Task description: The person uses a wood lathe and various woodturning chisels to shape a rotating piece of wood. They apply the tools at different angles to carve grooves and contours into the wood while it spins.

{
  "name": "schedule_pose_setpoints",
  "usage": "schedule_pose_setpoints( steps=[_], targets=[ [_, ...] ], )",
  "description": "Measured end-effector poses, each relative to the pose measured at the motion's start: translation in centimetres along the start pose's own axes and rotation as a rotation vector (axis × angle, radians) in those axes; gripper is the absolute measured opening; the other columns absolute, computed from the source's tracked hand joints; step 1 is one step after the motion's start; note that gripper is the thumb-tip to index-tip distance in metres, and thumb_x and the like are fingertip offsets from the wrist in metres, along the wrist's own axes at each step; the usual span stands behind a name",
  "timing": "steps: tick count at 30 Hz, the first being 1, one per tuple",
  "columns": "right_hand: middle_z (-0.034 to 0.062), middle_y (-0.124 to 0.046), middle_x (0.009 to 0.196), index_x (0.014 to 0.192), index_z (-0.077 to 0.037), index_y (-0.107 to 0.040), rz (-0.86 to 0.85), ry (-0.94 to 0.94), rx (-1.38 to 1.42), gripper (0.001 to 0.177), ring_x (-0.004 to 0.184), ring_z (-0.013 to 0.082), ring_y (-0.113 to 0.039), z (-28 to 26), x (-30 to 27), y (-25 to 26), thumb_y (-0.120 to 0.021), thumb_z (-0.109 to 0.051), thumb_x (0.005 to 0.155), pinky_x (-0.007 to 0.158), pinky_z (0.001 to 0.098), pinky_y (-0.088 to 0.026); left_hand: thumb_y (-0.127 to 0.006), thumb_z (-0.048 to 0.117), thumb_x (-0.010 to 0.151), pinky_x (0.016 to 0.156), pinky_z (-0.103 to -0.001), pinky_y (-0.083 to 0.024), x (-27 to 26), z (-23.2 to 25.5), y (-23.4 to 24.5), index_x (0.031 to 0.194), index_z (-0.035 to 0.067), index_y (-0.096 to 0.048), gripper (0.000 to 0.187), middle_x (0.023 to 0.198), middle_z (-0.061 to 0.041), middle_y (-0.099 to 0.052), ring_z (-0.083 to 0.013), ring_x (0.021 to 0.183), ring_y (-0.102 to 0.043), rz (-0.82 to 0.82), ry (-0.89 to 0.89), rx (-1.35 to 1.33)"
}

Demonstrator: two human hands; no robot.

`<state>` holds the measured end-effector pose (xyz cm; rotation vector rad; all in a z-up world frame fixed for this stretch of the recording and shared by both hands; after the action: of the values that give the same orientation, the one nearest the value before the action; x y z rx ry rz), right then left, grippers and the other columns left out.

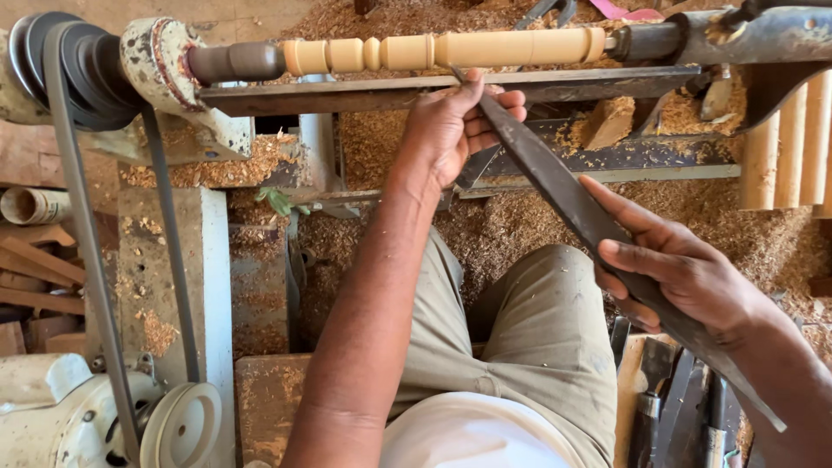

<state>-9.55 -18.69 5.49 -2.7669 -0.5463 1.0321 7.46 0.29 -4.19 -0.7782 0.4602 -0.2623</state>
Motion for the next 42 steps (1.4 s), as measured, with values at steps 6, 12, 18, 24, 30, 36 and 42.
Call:
schedule_pose_setpoints(
  steps=[6,12,18,24,30,36,42],
  targets=[
    [0.0036,-0.056,0.067,0.169,-0.029,-0.024,0.020,-0.010,-0.042,0.076,0.040,0.0081,-0.050,-0.3,0.1,0.7,-0.055,-0.020,0.100,0.032,0.0270,-0.044,-0.060,0.032,0.100,0.085,-0.048,-0.067,0.5,-0.4,-0.2,0.105,-0.006,-0.067,0.040,0.101,-0.025,-0.077,-0.0322,0.093,-0.078,-0.005,-0.029,0.074],
    [0.0028,-0.055,0.067,0.169,-0.028,-0.023,-0.007,-0.036,0.028,0.078,0.041,0.0078,-0.050,-0.5,0.3,0.4,-0.056,-0.020,0.099,0.032,0.0260,-0.043,-0.058,0.030,0.102,0.087,-0.048,-0.067,0.6,-0.2,0.2,0.106,-0.008,-0.066,0.039,0.103,-0.027,-0.076,-0.0328,0.095,-0.078,-0.019,-0.023,0.032],
    [0.0036,-0.056,0.067,0.170,-0.026,-0.021,-0.045,-0.008,0.008,0.078,0.042,0.0078,-0.051,-1.0,0.6,0.3,-0.057,-0.021,0.101,0.033,0.0260,-0.044,-0.053,0.032,0.104,0.089,-0.047,-0.066,0.6,-0.2,0.0,0.106,-0.009,-0.066,0.043,0.105,-0.027,-0.076,-0.0329,0.096,-0.078,-0.053,-0.016,0.013],
    [0.0035,-0.056,0.064,0.167,-0.029,-0.023,0.030,-0.061,-0.085,0.079,0.039,0.0083,-0.049,-0.5,0.9,1.2,-0.057,-0.021,0.096,0.031,0.0258,-0.042,-0.051,0.032,0.106,0.090,-0.048,-0.065,0.6,0.0,0.4,0.107,-0.010,-0.066,0.045,0.106,-0.028,-0.075,-0.0333,0.097,-0.077,-0.052,-0.009,0.008],
    [0.0044,-0.057,0.068,0.168,-0.029,-0.022,0.014,-0.038,-0.033,0.076,0.043,0.0091,-0.051,0.4,0.4,0.6,-0.057,-0.020,0.100,0.034,0.0265,-0.045,-0.052,0.030,0.107,0.094,-0.050,-0.064,0.1,0.2,0.1,0.112,-0.010,-0.063,0.041,0.110,-0.028,-0.074,-0.0344,0.100,-0.077,-0.124,0.006,0.017],
    [0.0053,-0.055,0.067,0.166,-0.031,-0.025,0.051,-0.067,-0.002,0.074,0.042,0.0093,-0.048,0.6,0.5,0.4,-0.056,-0.018,0.100,0.034,0.0265,-0.042,-0.051,0.034,0.106,0.091,-0.049,-0.065,0.5,0.0,0.3,0.112,-0.010,-0.065,0.047,0.107,-0.028,-0.075,-0.0339,0.099,-0.077,-0.106,-0.011,0.022],
    [0.0049,-0.055,0.068,0.168,-0.030,-0.025,0.025,-0.062,0.007,0.075,0.043,0.0084,-0.048,0.3,0.8,0.3,-0.056,-0.018,0.101,0.035,0.0251,-0.043,-0.050,0.035,0.107,0.091,-0.048,-0.065,0.6,-0.1,0.7,0.112,-0.010,-0.064,0.047,0.108,-0.027,-0.075,-0.0335,0.100,-0.077,-0.125,-0.001,-0.023]
  ],
)
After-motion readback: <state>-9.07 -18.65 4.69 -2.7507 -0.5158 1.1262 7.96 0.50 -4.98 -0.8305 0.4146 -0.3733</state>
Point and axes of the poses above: each hand's wrist, its own x-axis towards the middle knuckle, its own y-axis out of the back of the hand, z = x × y, the point moved 8 cm from there along x, towards the middle knuckle
